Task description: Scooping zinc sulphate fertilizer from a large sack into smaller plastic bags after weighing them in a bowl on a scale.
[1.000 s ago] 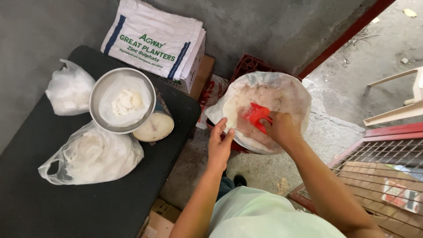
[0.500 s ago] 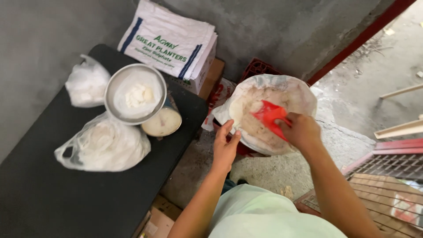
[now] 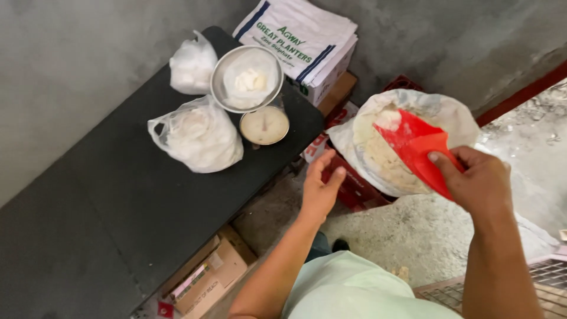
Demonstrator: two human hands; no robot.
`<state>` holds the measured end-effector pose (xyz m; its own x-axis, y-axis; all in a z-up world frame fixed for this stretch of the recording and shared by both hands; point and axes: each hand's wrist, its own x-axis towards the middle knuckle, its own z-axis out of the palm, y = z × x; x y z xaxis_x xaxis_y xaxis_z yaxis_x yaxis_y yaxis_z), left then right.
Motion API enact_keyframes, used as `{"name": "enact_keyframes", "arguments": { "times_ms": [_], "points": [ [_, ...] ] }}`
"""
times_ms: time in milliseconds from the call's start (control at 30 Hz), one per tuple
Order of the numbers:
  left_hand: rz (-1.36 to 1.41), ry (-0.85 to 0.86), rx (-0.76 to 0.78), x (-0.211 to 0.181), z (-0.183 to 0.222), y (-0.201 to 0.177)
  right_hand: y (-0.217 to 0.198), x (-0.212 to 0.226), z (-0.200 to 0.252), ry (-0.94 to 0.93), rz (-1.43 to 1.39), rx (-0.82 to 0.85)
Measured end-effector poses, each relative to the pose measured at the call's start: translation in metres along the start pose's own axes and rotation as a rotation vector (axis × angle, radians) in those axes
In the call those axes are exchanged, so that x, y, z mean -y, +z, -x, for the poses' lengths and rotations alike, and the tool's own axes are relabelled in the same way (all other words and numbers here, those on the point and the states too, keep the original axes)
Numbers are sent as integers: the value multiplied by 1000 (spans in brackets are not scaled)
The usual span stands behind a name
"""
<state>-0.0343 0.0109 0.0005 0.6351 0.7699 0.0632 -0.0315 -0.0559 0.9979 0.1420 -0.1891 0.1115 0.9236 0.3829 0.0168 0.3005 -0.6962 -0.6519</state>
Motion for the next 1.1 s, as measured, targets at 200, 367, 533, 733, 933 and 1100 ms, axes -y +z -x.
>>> {"name": "enact_keyframes", "arguments": {
  "times_ms": [200, 367, 533, 733, 933, 1100],
  "points": [
    [56, 105, -124, 9, -27, -50, 0, 61, 7, -140, -33, 40],
    [113, 191, -226, 2, -73, -105, 24, 108, -15, -289, -43, 82],
    [-33, 217, -292, -36, -123, -159, 67, 170, -67, -614, 66, 50],
    [-68, -31, -150, -38, -178, -188, 120, 269, -112, -706, 315, 167],
    [44, -76, -41, -31, -202, -195, 164, 334, -127, -850, 546, 206],
    [103, -101, -30, -42, -202, -198, 158, 349, -117, -842, 688, 186]
  ]
}}
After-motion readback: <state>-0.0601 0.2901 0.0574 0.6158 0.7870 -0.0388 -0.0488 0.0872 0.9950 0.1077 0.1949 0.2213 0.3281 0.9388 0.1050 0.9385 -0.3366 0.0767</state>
